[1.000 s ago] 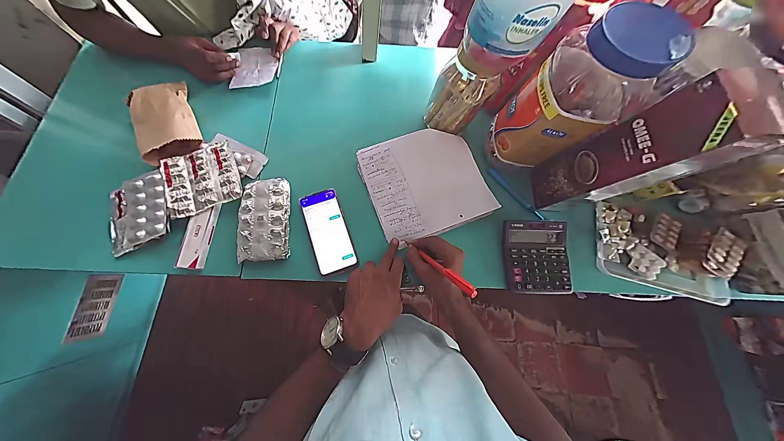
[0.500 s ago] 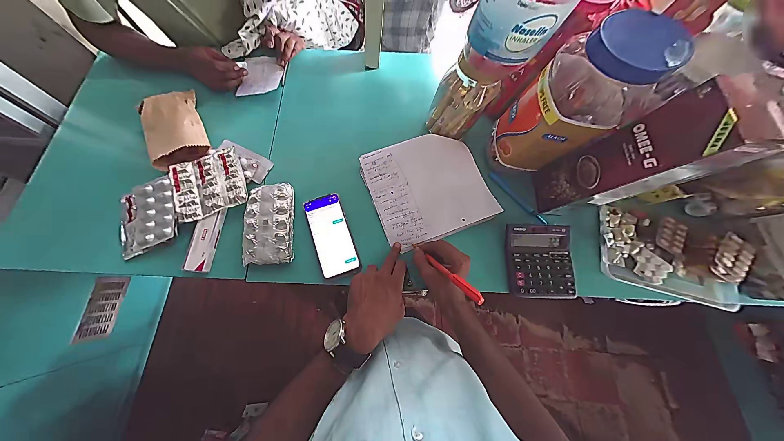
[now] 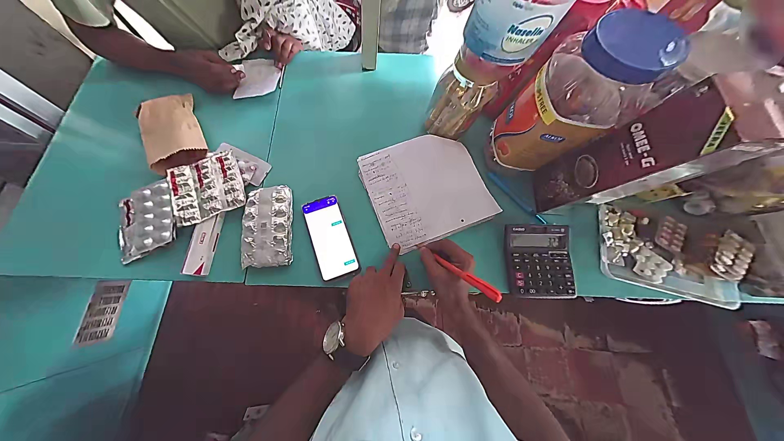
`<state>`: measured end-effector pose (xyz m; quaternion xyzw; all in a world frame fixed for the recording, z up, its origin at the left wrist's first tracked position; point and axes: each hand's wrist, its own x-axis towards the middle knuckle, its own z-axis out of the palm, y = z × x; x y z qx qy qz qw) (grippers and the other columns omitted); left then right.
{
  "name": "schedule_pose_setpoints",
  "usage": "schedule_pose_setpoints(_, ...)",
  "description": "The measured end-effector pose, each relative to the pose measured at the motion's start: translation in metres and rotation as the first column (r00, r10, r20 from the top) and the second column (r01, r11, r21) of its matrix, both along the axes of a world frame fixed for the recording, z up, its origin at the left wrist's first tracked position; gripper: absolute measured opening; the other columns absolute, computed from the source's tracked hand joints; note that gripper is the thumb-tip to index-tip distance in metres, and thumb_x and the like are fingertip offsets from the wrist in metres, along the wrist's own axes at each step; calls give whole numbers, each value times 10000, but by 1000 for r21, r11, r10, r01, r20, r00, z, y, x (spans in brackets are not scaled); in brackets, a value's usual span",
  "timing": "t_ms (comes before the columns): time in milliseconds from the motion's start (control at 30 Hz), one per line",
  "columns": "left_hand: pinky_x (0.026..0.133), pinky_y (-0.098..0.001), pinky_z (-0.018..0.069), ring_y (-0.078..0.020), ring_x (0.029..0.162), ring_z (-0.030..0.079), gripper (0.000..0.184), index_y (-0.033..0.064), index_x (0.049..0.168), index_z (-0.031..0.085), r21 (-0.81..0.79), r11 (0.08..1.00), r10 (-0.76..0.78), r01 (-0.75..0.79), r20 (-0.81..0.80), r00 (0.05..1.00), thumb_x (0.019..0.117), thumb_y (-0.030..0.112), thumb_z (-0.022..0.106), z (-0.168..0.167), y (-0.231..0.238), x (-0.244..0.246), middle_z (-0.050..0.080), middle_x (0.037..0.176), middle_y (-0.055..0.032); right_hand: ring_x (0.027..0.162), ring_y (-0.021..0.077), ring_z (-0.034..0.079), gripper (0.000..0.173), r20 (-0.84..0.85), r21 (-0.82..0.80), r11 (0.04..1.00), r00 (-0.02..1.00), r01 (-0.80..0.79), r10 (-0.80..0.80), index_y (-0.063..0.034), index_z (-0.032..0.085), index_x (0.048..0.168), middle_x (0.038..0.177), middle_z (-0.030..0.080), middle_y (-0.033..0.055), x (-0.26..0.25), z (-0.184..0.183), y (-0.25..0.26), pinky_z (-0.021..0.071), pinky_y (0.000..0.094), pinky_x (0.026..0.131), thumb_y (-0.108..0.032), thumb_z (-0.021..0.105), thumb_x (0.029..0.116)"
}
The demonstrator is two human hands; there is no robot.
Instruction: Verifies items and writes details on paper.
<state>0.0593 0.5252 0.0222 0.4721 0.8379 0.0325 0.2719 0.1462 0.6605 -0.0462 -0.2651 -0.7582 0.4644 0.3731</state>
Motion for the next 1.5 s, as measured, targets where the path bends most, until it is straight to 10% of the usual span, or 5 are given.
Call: schedule_pose_setpoints(1500,729,-465,554,-304,1033,673,528,138,1416,558,9,1000,8,-8,2,1000,896,148,648,-1,2,0,265,1684,9,620,17,620,101,97,103,994,995,22,-32,-15,736,796,719,692,34,1,-2,5,523,169,580,-93,686,838)
